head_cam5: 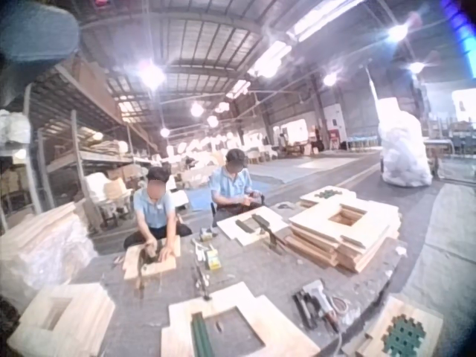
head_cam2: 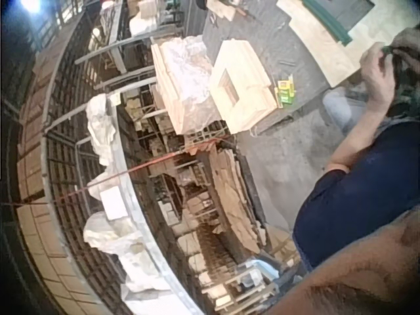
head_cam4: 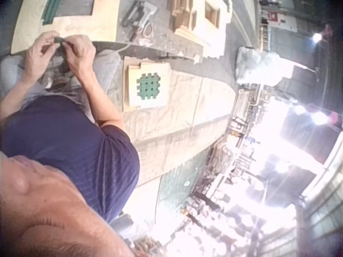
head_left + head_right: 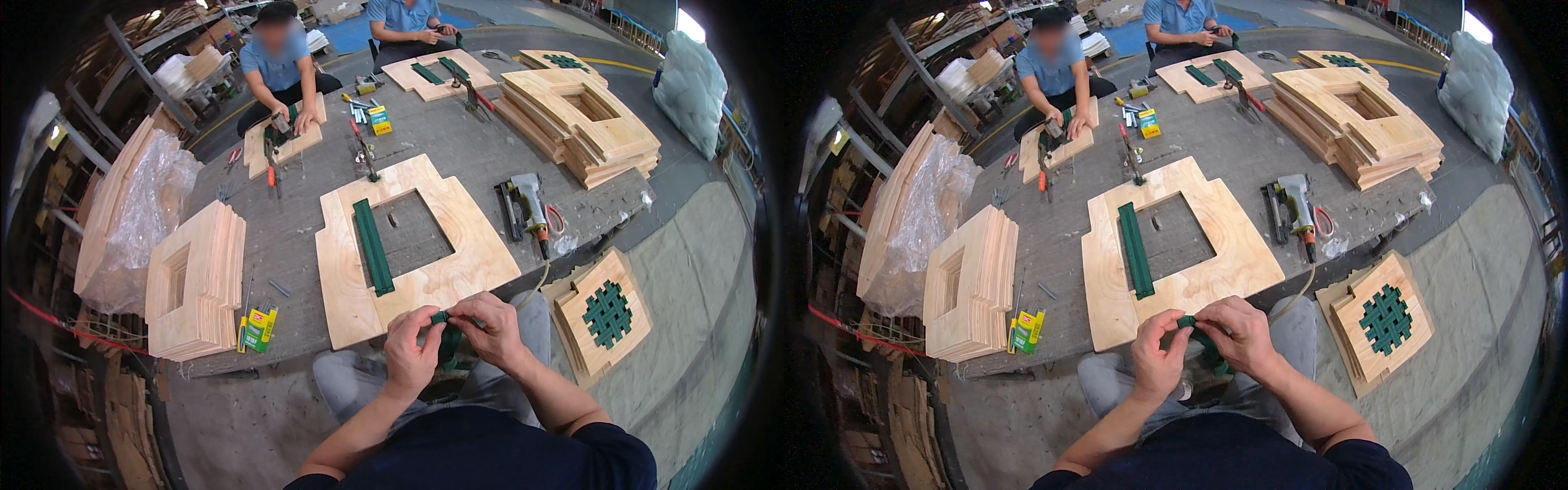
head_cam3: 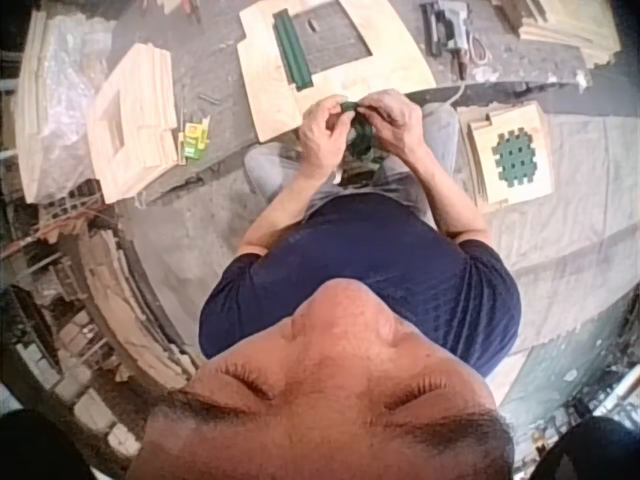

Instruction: The person assembles a green woven pattern onto a square wooden frame using a pneumatic nail gun. They position green strips in a grid, staple them to the wood, and then stack the completed unit with others.

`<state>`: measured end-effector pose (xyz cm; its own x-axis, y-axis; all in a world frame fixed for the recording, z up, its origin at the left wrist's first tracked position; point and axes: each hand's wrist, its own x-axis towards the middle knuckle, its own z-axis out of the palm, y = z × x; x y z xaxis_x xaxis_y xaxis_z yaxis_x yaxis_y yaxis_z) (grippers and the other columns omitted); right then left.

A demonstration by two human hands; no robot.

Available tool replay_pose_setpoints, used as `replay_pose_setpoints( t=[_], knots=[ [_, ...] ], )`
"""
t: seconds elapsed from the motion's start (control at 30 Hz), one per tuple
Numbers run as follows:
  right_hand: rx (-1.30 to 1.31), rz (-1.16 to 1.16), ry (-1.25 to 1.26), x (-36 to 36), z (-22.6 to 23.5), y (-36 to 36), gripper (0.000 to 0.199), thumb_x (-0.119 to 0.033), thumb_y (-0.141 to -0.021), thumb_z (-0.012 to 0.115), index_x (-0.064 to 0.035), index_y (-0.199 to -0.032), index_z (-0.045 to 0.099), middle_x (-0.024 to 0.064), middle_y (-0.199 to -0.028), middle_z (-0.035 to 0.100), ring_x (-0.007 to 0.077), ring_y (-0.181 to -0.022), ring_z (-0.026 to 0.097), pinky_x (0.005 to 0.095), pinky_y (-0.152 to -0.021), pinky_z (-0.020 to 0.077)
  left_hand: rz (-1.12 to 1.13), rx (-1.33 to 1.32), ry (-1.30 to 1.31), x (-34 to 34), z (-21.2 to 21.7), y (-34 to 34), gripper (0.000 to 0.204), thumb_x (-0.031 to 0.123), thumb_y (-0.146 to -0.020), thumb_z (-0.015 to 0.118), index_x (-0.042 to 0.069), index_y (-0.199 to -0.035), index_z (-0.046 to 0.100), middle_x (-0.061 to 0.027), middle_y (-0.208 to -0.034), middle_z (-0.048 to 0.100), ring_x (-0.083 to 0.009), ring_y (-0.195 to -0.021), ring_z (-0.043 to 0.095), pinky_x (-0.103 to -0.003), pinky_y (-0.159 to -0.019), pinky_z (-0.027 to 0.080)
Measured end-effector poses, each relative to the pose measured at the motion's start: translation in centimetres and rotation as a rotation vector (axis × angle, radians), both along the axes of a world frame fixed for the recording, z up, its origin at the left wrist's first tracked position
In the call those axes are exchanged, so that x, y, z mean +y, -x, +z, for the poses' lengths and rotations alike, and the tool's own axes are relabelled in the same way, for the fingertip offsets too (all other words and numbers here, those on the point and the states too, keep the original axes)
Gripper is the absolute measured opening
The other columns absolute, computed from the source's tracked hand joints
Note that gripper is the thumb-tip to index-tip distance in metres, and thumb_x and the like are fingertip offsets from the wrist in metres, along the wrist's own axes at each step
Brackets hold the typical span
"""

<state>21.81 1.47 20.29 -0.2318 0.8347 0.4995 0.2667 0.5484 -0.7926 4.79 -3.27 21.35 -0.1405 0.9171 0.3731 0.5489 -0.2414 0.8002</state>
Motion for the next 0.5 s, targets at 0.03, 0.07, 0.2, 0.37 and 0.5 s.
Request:
replay_pose_setpoints(
  t=[0.03, 0.07, 0.2, 0.37, 0.5],
  knots=[
    [0.005, 0.003, 0.011, -0.1, 0.0, 0.0, 0.021, 0.0, -0.078, 0.083, -0.0067, -0.096, 0.075, 0.0091, -0.088, 0.072, 0.0252, -0.08, 0.07, 0.035, -0.068, 0.0552, -0.009, 0.045, -0.036, 0.1, -0.1, 0.2, 0.022, 0.002, -0.086, 0.077, 0.005, -0.107, 0.069, -0.0109, -0.098, 0.072, -0.0237, -0.091, 0.068, -0.034, -0.085, 0.053],
    [0.008, 0.005, 0.021, -0.1, 0.0, -0.1, 0.021, 0.0, -0.078, 0.083, -0.0065, -0.096, 0.074, 0.0091, -0.089, 0.071, 0.0252, -0.081, 0.07, 0.0351, -0.068, 0.0551, -0.019, 0.089, -0.072, 0.2, 0.0, 0.4, 0.022, 0.002, -0.086, 0.077, 0.005, -0.106, 0.07, -0.0111, -0.098, 0.072, -0.0255, -0.091, 0.068, -0.035, -0.084, 0.053],
    [0.0, 0.019, -0.017, 0.2, -0.3, -0.5, 0.022, -0.001, -0.078, 0.083, -0.0063, -0.097, 0.075, 0.0093, -0.091, 0.07, 0.0259, -0.083, 0.07, 0.0353, -0.071, 0.0557, -0.037, 0.155, -0.154, 0.5, 0.2, 0.2, 0.018, 0.002, -0.084, 0.078, 0.006, -0.101, 0.071, -0.0109, -0.097, 0.069, -0.0276, -0.092, 0.066, -0.037, -0.082, 0.052],
    [-0.012, 0.011, 0.007, 0.3, 0.1, -0.9, 0.023, -0.003, -0.078, 0.084, -0.0068, -0.099, 0.075, 0.0102, -0.097, 0.069, 0.0274, -0.087, 0.07, 0.0356, -0.075, 0.0566, 0.01, 0.054, -0.07, 0.2, 0.5, -0.5, 0.015, 0.004, -0.085, 0.077, 0.005, -0.099, 0.071, -0.0109, -0.098, 0.064, -0.028, -0.094, 0.065, -0.037, -0.083, 0.052],
    [-0.012, 0.03, -0.002, 0.4, 0.5, -1.2, 0.024, -0.002, -0.079, 0.082, -0.0065, -0.101, 0.075, 0.0107, -0.099, 0.069, 0.0266, -0.087, 0.07, 0.0342, -0.075, 0.0565, 0.014, 0.036, -0.05, -0.1, 0.6, -0.4, 0.013, 0.005, -0.086, 0.077, 0.004, -0.097, 0.071, -0.0119, -0.099, 0.063, -0.0278, -0.095, 0.065, -0.037, -0.083, 0.052]
  ],
)
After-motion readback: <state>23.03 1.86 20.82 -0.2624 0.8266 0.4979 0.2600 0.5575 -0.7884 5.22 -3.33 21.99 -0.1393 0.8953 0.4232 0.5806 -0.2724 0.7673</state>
